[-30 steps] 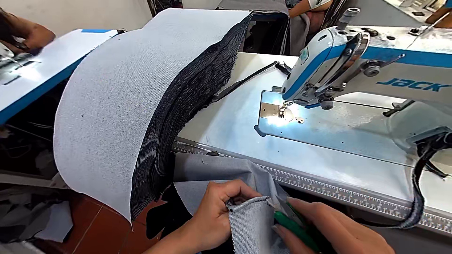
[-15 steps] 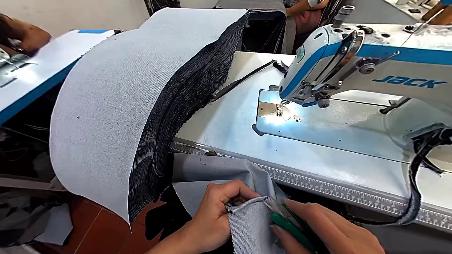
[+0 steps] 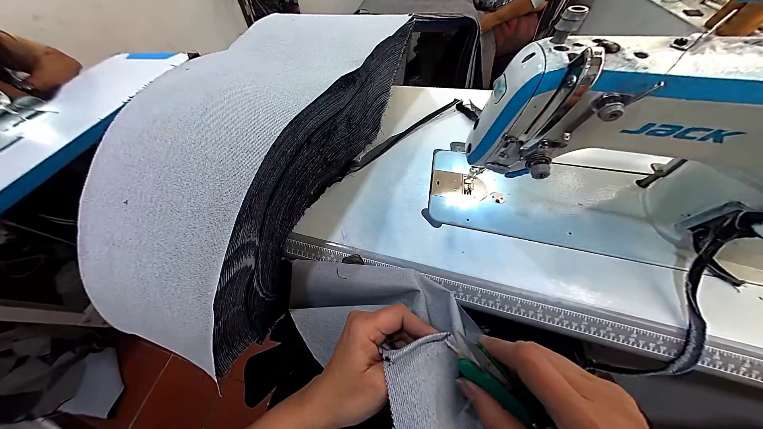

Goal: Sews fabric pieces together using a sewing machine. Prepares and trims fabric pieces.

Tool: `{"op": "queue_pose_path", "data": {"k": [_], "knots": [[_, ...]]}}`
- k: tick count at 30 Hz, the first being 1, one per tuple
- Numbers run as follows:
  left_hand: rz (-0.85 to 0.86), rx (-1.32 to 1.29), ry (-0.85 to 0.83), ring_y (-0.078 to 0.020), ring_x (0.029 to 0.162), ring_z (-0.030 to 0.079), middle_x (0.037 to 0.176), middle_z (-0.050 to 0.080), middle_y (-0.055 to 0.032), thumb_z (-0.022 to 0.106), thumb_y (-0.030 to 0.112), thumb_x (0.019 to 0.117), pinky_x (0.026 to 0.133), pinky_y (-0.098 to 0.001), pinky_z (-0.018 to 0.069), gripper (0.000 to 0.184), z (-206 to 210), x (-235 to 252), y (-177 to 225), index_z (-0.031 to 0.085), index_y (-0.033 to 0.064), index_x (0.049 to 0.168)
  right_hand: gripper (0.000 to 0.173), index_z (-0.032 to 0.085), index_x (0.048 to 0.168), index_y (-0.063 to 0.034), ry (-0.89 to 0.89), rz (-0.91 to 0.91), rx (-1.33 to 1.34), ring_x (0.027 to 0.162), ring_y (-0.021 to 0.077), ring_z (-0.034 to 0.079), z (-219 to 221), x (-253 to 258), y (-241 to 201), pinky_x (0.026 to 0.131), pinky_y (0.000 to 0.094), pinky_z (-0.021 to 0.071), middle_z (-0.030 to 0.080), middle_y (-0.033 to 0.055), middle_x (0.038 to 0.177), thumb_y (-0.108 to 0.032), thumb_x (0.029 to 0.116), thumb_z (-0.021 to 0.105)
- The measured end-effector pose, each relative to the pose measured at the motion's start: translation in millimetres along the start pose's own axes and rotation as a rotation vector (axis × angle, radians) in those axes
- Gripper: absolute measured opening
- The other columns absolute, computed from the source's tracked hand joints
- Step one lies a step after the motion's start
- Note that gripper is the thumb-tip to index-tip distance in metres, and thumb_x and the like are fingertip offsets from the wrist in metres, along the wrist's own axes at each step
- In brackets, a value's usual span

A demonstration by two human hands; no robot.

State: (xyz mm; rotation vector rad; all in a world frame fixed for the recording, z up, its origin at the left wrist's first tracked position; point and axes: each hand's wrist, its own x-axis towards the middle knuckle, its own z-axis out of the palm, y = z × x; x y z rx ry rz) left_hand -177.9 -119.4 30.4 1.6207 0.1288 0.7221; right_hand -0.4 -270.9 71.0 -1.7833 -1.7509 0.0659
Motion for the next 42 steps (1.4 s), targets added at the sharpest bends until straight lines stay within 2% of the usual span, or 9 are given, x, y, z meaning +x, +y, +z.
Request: {"op": "queue_pose_path", "data": {"k": [18, 34, 42], "knots": [[0.007, 0.03, -0.002, -0.0005, 0.082, 0.066, 0.089, 0.072, -0.0051, 0.06, 0.009, 0.0986, 0.076, -0.0175, 0.0544, 0.016, 0.4, 0.6, -0.5, 0.067, -0.0047, 0.105, 0.031, 0.068, 0.103, -0.0016, -0.014, -0.044, -0.009, 0.065, 0.0222, 0.062, -1.9, -1.0, -0.5, 0.054, 0.0309, 0.0456, 0.067, 0.0131, 0.075, -0.032, 0.0951, 0.07], [0.019, 0.058, 0.001, -0.0013, 0.081, 0.066, 0.089, 0.072, -0.0058, 0.06, 0.009, 0.098, 0.076, -0.0173, 0.0545, 0.016, 1.2, 1.5, -0.9, 0.067, -0.0041, 0.104, 0.03, 0.068, 0.101, -0.0011, -0.028, 0.016, -0.003, 0.065, 0.0215, 0.062, 0.6, 2.1, -2.7, 0.054, 0.0312, 0.0463, 0.068, 0.0132, 0.075, -0.03, 0.0953, 0.069], [0.019, 0.022, -0.019, 0.0, 0.081, 0.066, 0.088, 0.071, -0.0055, 0.061, 0.01, 0.0978, 0.076, -0.0165, 0.0541, 0.016, 4.4, 0.4, -1.9, 0.066, -0.0049, 0.103, 0.033, 0.068, 0.103, -0.0006, 0.083, 0.018, -0.008, 0.065, 0.0178, 0.061, 2.7, 1.7, -1.6, 0.057, 0.0264, 0.0463, 0.068, 0.0118, 0.075, -0.032, 0.0951, 0.07]]}}
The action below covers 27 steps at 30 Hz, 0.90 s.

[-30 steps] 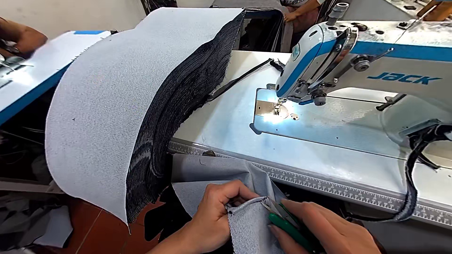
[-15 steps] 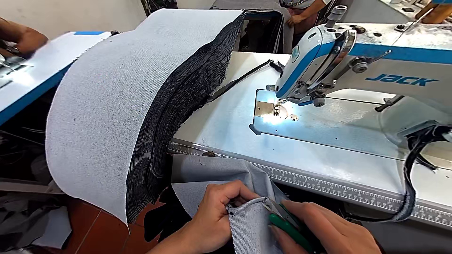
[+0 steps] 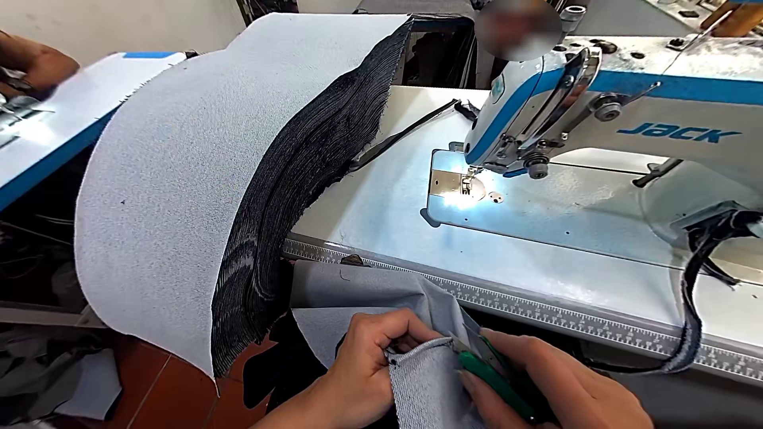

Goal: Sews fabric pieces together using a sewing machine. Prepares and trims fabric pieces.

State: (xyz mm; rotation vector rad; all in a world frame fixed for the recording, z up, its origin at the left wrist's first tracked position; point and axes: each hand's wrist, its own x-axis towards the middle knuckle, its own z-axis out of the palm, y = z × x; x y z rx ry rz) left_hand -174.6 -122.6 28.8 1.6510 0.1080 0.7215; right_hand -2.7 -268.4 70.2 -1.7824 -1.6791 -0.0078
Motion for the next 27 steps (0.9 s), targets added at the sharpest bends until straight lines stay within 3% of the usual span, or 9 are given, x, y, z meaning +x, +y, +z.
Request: {"op": "queue_pose_path", "data": {"k": [9, 27], "knots": [[-0.007, 0.006, 0.004, -0.0009, 0.081, 0.066, 0.088, 0.072, -0.0057, 0.061, 0.01, 0.0979, 0.075, -0.0167, 0.0541, 0.016, -0.2, -0.5, -0.6, 0.067, -0.0045, 0.103, 0.031, 0.068, 0.102, -0.0011, -0.098, -0.032, -0.027, 0.065, 0.0226, 0.062, -3.8, -4.4, 0.5, 0.053, 0.0313, 0.0458, 0.068, 0.0136, 0.076, -0.031, 0.0954, 0.069], [0.005, 0.03, -0.001, -0.0011, 0.081, 0.066, 0.088, 0.071, -0.0061, 0.06, 0.01, 0.0986, 0.075, -0.017, 0.0542, 0.017, 0.5, -0.1, -1.6, 0.066, -0.0045, 0.103, 0.03, 0.068, 0.102, -0.0012, -0.09, -0.013, -0.018, 0.064, 0.0216, 0.062, -2.3, -6.1, 0.9, 0.053, 0.0307, 0.0456, 0.068, 0.0133, 0.075, -0.03, 0.0954, 0.069]]}}
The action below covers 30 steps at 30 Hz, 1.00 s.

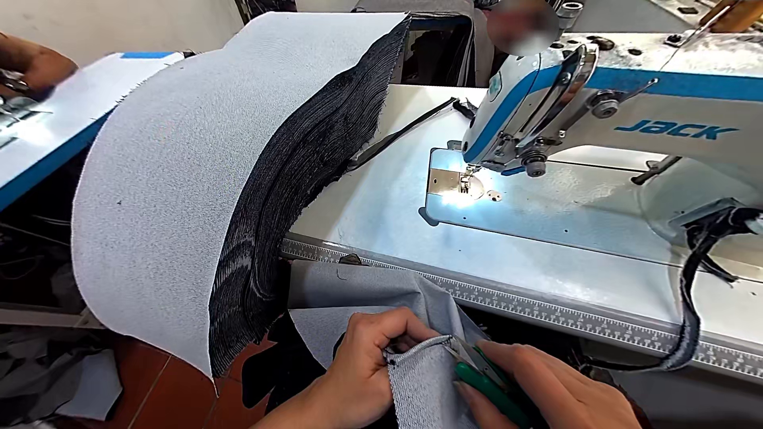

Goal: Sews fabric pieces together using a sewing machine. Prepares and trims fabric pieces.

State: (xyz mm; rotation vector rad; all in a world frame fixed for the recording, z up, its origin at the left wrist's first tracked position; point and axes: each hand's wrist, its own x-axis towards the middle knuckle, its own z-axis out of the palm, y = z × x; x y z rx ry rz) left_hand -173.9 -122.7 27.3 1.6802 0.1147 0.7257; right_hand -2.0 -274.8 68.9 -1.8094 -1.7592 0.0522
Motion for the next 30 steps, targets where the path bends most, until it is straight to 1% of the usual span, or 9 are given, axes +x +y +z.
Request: {"op": "queue_pose_path", "data": {"k": [5, 9, 12, 14, 17, 19, 22, 26, 30], "knots": [[-0.016, -0.026, -0.008, -0.0015, 0.082, 0.067, 0.09, 0.072, -0.0066, 0.061, 0.009, 0.0982, 0.076, -0.0176, 0.0551, 0.016, 1, 0, 0, 0.066, -0.005, 0.103, 0.031, 0.068, 0.102, -0.0014, 0.018, -0.029, 0.017, 0.064, 0.0212, 0.061, 2, 0, 2, 0.053, 0.0303, 0.0447, 0.067, 0.0125, 0.074, -0.032, 0.0948, 0.07], [-0.018, -0.016, -0.005, -0.0013, 0.082, 0.067, 0.089, 0.072, -0.0061, 0.06, 0.009, 0.0978, 0.076, -0.0174, 0.0549, 0.015, 1, 0, 0, 0.066, -0.0043, 0.103, 0.03, 0.064, 0.104, -0.0009, 0.071, 0.087, 0.166, 0.069, 0.0145, 0.06, -3, 0, 4, 0.061, 0.0246, 0.0485, 0.066, 0.0118, 0.078, -0.026, 0.0895, 0.074], [0.022, 0.071, 0.004, -0.0027, 0.081, 0.068, 0.087, 0.072, -0.0078, 0.061, 0.012, 0.0979, 0.075, -0.0176, 0.0555, 0.017, 2, 2, 2, 0.066, -0.0041, 0.1, 0.02, 0.065, 0.097, -0.0039, 0.093, 0.104, 0.296, 0.066, 0.0092, 0.049, -2, 3, 10, 0.06, 0.0195, 0.0385, 0.056, 0.0061, 0.07, -0.02, 0.0904, 0.075], [0.055, 0.143, 0.006, -0.0031, 0.079, 0.068, 0.086, 0.072, -0.0088, 0.062, 0.013, 0.0972, 0.074, -0.0169, 0.0552, 0.017, 2, 4, 5, 0.066, -0.0041, 0.099, 0.017, 0.071, 0.098, -0.0055, 0.112, 0.053, 0.273, 0.073, 0.0113, 0.051, 1, 6, 8, 0.066, 0.0205, 0.0388, 0.058, 0.0056, 0.071, -0.022, 0.094, 0.072], [0.092, 0.236, 0.01, -0.0028, 0.077, 0.067, 0.083, 0.071, -0.0089, 0.063, 0.013, 0.0959, 0.071, -0.0153, 0.0533, 0.017, 2, 6, 10, 0.067, -0.0037, 0.098, 0.016, 0.071, 0.102, -0.0099, 0.169, -0.08, 0.123, 0.095, 0.0169, 0.057, 8, 10, 7, 0.085, 0.0219, 0.0429, 0.066, 0.0071, 0.09, -0.026, 0.0987, 0.068], [0.118, 0.3, 0.013, -0.0033, 0.075, 0.066, 0.08, 0.07, -0.0085, 0.063, 0.012, 0.095, 0.069, -0.0149, 0.0524, 0.016, 3, 8, 13, 0.067, -0.0031, 0.096, 0.017, 0.071, 0.104, -0.0101, 0.204, -0.156, 0.018, 0.099, 0.0198, 0.058, 10, 11, 7, 0.088, 0.0233, 0.0441, 0.067, 0.0073, 0.094, -0.026, 0.1003, 0.065], [0.138, 0.368, 0.014, -0.0043, 0.072, 0.065, 0.076, 0.068, -0.0082, 0.064, 0.013, 0.0936, 0.067, -0.015, 0.0512, 0.015, 4, 10, 15, 0.067, -0.0022, 0.094, 0.014, 0.072, 0.104, -0.0094, 0.236, -0.225, -0.116, 0.094, 0.0223, 0.061, 11, 11, 4, 0.083, 0.0268, 0.0478, 0.07, 0.0073, 0.092, -0.02, 0.1002, 0.064], [0.129, 0.391, 0.029, -0.0042, 0.071, 0.065, 0.076, 0.069, -0.0077, 0.064, 0.013, 0.0929, 0.066, -0.015, 0.0515, 0.015, 6, 10, 15, 0.068, -0.0015, 0.093, 0.012, 0.069, 0.098, -0.008, 0.215, -0.268, -0.277, 0.088, 0.025, 0.062, 9, 15, -1, 0.074, 0.0303, 0.0472, 0.07, 0.0086, 0.088, -0.016, 0.0994, 0.06], [0.142, 0.457, 0.03, -0.0053, 0.07, 0.065, 0.074, 0.068, -0.0071, 0.065, 0.014, 0.0917, 0.064, -0.0157, 0.0508, 0.015, 7, 12, 16, 0.068, -0.0004, 0.092, 0.012, 0.064, 0.095, -0.0072, 0.193, -0.247, -0.296, 0.086, 0.0258, 0.061, 12, 18, -1, 0.075, 0.0299, 0.0482, 0.066, 0.01, 0.085, -0.015, 0.0999, 0.056]]}}
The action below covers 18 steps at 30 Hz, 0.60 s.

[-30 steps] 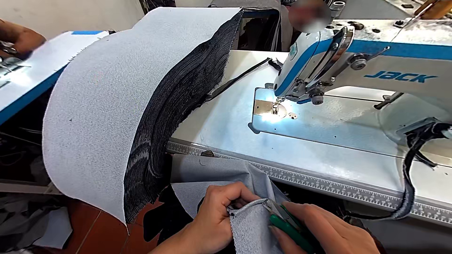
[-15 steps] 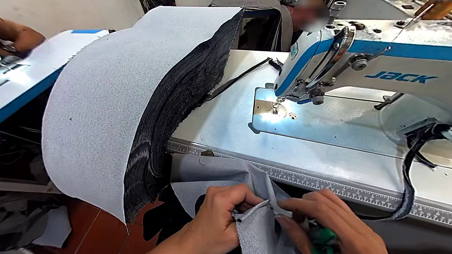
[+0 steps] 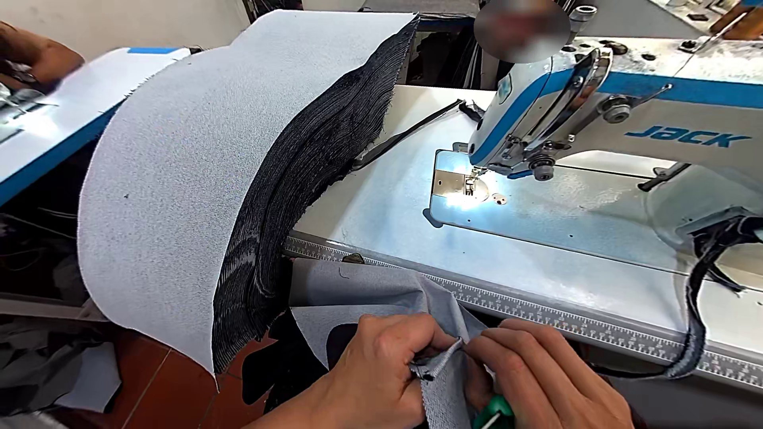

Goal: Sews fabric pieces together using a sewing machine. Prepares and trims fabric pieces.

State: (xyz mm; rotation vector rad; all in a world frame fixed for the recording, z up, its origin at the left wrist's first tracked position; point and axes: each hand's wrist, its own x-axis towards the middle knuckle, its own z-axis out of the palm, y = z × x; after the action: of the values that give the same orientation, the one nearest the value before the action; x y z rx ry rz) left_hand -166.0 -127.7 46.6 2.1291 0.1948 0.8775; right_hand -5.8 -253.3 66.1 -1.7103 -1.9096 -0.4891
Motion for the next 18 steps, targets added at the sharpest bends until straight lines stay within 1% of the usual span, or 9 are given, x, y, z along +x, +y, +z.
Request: {"op": "queue_pose_path", "data": {"k": [4, 6, 8, 10, 11, 13, 14, 16, 18], "knots": [[0.025, 0.064, -0.003, -0.0072, 0.07, 0.065, 0.074, 0.068, -0.0072, 0.064, 0.014, 0.092, 0.062, -0.0178, 0.051, 0.014, 2, 2, -1, 0.068, 0.0003, 0.091, 0.011, 0.061, 0.096, -0.0074, 0.002, 0.005, 0.125, 0.089, 0.0249, 0.059, 1, 0, 2, 0.08, 0.0277, 0.0476, 0.064, 0.0104, 0.086, -0.014, 0.1014, 0.054], [0.022, 0.096, -0.018, -0.0092, 0.07, 0.066, 0.074, 0.068, -0.0074, 0.062, 0.014, 0.0929, 0.061, -0.02, 0.0511, 0.015, 4, 2, -1, 0.068, 0.0009, 0.091, 0.008, 0.059, 0.097, -0.0067, -0.006, -0.01, 0.381, 0.093, 0.0229, 0.059, -3, 1, -1, 0.086, 0.0253, 0.0471, 0.063, 0.0109, 0.089, -0.012, 0.1008, 0.055], [-0.005, 0.055, -0.04, -0.0092, 0.07, 0.066, 0.075, 0.069, -0.008, 0.062, 0.013, 0.0933, 0.062, -0.0203, 0.0512, 0.015, 5, 3, -2, 0.069, 0.0004, 0.091, 0.012, 0.059, 0.095, -0.0042, -0.016, -0.046, 0.759, 0.096, 0.023, 0.061, -11, 3, -3, 0.091, 0.026, 0.0482, 0.062, 0.0136, 0.09, -0.013, 0.1018, 0.055], [-0.069, -0.107, -0.066, -0.0059, 0.073, 0.065, 0.078, 0.069, -0.0086, 0.062, 0.01, 0.0948, 0.067, -0.0173, 0.052, 0.014, 5, 3, -3, 0.069, -0.0025, 0.095, 0.017, 0.061, 0.094, -0.0022, -0.009, -0.036, 1.003, 0.096, 0.022, 0.062, -20, 3, 0, 0.091, 0.0274, 0.0494, 0.062, 0.0145, 0.09, -0.017, 0.1011, 0.057], [-0.102, -0.227, -0.079, -0.004, 0.075, 0.065, 0.08, 0.07, -0.0086, 0.061, 0.007, 0.0957, 0.07, -0.0164, 0.0527, 0.014, 5, 2, -5, 0.069, -0.0044, 0.097, 0.019, 0.063, 0.095, -0.0029, -0.004, 0.014, 1.043, 0.095, 0.0188, 0.063, -24, 1, 5, 0.088, 0.0271, 0.0508, 0.064, 0.0125, 0.089, -0.02, 0.1006, 0.059], [-0.173, -0.461, -0.086, -0.0003, 0.078, 0.065, 0.084, 0.071, -0.0059, 0.06, 0.004, 0.0968, 0.074, -0.016, 0.0535, 0.013, 6, -1, -9, 0.068, -0.0056, 0.1, 0.022, 0.064, 0.101, -0.0071, -0.035, 0.172, 0.94, 0.084, 0.0073, 0.062, -32, -4, 21, 0.076, 0.0212, 0.0505, 0.063, 0.0048, 0.085, -0.029, 0.0997, 0.065], [-0.205, -0.56, -0.083, 0.0013, 0.08, 0.065, 0.086, 0.071, -0.0033, 0.06, 0.003, 0.0968, 0.076, -0.016, 0.0536, 0.012, 6, -3, -10, 0.068, -0.0051, 0.102, 0.032, 0.063, 0.106, -0.0067, -0.078, 0.242, 0.794, 0.073, 0.006, 0.058, -35, -6, 29, 0.067, 0.0199, 0.048, 0.06, 0.0045, 0.079, -0.037, 0.0976, 0.07], [-0.257, -0.693, -0.074, 0.0034, 0.084, 0.064, 0.089, 0.071, 0.002, 0.059, 0.001, 0.0963, 0.078, -0.0162, 0.0537, 0.012, 6, -7, -13, 0.068, -0.0029, 0.103, 0.06, 0.06, 0.113, -0.0008, -0.2, 0.282, 0.471, 0.06, 0.016, 0.055, -36, -7, 37, 0.055, 0.0301, 0.0459, 0.06, 0.0104, 0.072, -0.054, 0.0893, 0.073], [-0.282, -0.752, -0.083, 0.0039, 0.086, 0.064, 0.091, 0.071, 0.0043, 0.057, 0.0, 0.0967, 0.08, -0.0165, 0.0534, 0.014, 5, -8, -16, 0.069, -0.0013, 0.105, 0.068, 0.06, 0.11, 0.0005, -0.29, 0.236, 0.367, 0.058, 0.0216, 0.057, -30, -9, 43, 0.051, 0.037, 0.0464, 0.062, 0.0122, 0.072, -0.064, 0.0882, 0.067]]}}
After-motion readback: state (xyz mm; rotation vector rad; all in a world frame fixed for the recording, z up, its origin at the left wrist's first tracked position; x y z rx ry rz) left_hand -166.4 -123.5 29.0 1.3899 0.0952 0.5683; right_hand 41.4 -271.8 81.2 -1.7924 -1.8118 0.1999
